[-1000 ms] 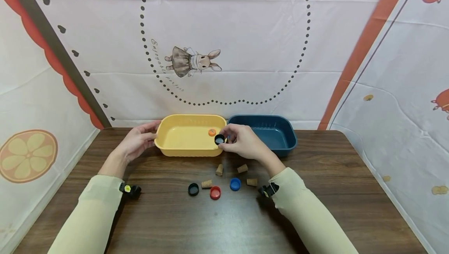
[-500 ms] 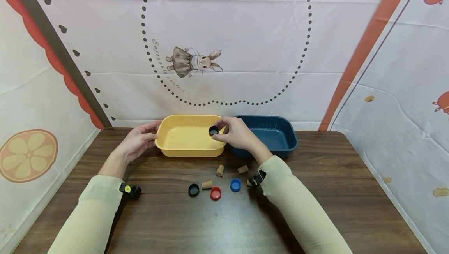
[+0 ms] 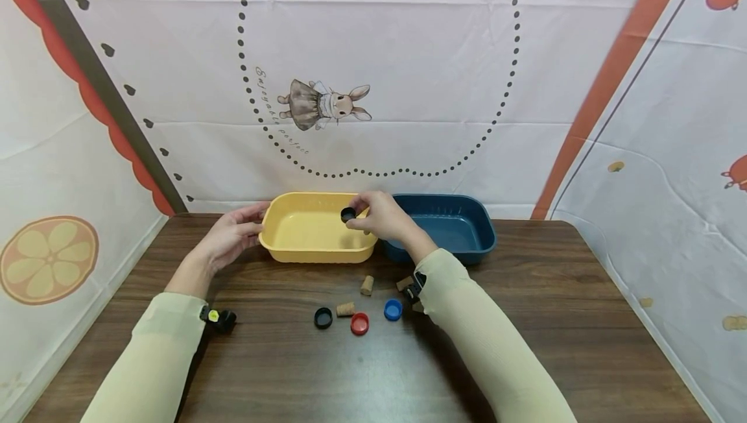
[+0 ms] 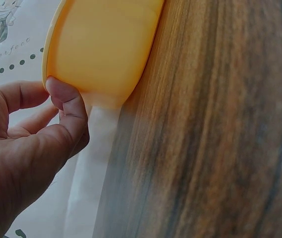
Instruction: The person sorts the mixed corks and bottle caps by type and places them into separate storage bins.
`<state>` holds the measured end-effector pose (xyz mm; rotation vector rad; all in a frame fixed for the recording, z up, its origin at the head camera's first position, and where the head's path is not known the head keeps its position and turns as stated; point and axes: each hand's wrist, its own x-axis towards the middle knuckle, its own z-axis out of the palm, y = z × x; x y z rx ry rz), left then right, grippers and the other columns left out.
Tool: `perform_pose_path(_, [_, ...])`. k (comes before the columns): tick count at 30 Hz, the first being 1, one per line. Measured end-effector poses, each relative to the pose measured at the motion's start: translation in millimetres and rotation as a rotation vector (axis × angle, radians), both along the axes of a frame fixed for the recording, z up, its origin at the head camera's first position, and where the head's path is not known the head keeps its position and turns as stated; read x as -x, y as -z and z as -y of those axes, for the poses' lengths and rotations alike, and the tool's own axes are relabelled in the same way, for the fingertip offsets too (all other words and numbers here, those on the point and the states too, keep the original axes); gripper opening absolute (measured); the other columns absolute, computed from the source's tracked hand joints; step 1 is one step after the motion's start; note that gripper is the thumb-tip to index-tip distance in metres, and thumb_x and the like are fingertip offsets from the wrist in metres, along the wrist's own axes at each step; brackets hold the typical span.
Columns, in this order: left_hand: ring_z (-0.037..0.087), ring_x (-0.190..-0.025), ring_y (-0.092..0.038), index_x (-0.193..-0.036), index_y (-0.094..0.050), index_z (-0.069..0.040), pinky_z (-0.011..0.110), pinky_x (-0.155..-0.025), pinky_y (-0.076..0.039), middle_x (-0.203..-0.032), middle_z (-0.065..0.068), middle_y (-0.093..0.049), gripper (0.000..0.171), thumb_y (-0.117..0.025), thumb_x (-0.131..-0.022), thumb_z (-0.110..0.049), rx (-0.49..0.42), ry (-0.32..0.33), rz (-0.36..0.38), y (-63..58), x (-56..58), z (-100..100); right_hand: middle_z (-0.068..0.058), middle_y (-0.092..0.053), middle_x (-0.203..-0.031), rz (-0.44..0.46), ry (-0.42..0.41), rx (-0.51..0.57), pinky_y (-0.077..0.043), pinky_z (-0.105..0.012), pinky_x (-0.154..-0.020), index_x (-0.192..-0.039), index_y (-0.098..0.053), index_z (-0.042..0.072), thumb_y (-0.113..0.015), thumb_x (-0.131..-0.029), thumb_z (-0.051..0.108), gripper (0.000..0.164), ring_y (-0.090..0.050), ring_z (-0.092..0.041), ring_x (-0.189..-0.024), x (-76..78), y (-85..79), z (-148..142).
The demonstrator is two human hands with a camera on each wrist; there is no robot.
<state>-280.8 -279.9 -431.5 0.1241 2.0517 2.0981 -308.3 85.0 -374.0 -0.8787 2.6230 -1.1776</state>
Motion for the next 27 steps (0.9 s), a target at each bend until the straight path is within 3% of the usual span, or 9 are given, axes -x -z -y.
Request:
perform_pose_path(5, [0.025, -0.108, -0.059, -0.165, -0.032, 0.0, 0.025, -0.08, -0.056, -0.149, 0.026, -0.038, 0.064, -0.051, -0.104, 0.008, 0.004, -0.007, 0.004, -0.7, -1.3, -0.1, -0.011, -0.069, -0.11, 0.037, 0.004, -0.013, -0.059, -0.037, -0.062, -0.123, -0.071, 0.004, -0.08, -0.097, 0.016, 0.03, -0.07, -0.029, -0.071, 2.1, 0.9, 5.5])
perform_pose_path(12, [0.026, -0.111, -0.059, -0.165, -0.032, 0.0, 0.026, -0.083, -0.057, -0.15, 0.027, -0.037, 0.064, -0.051, -0.104, 0.008, 0.003, -0.002, 0.004, -1.5, -1.5, -0.3, -0.015, -0.07, -0.119, 0.065, 0.015, -0.047, -0.061, -0.036, -0.062, -0.136, -0.064, -0.004, -0.075, -0.101, 0.021, 0.044, -0.071, -0.032, -0.071, 2.8, 3.9, 5.5])
perform_pose_path(20, [0.026, -0.108, -0.059, -0.165, -0.032, 0.0, 0.025, -0.08, -0.057, -0.15, 0.027, -0.038, 0.064, -0.051, -0.104, 0.007, 0.007, -0.005, -0.002, -0.6, -1.6, -0.9, -0.014, -0.071, -0.122, 0.04, 0.056, -0.076, -0.06, -0.035, -0.064, -0.135, -0.066, 0.003, -0.078, -0.099, 0.03, 0.047, -0.072, -0.029, -0.072, -4.2, 0.6, -2.9])
perform_pose_path(27, [0.027, -0.111, -0.059, -0.165, -0.032, -0.001, 0.027, -0.084, -0.058, -0.149, 0.027, -0.038, 0.064, -0.051, -0.105, 0.007, 0.006, 0.003, -0.006, -0.1, -0.2, 0.4, -0.016, -0.071, -0.121, 0.009, 0.074, -0.06, -0.06, -0.033, -0.063, -0.13, -0.068, 0.004, -0.079, -0.098, 0.017, 0.037, -0.07, -0.027, -0.07, -11.6, -4.2, -13.3])
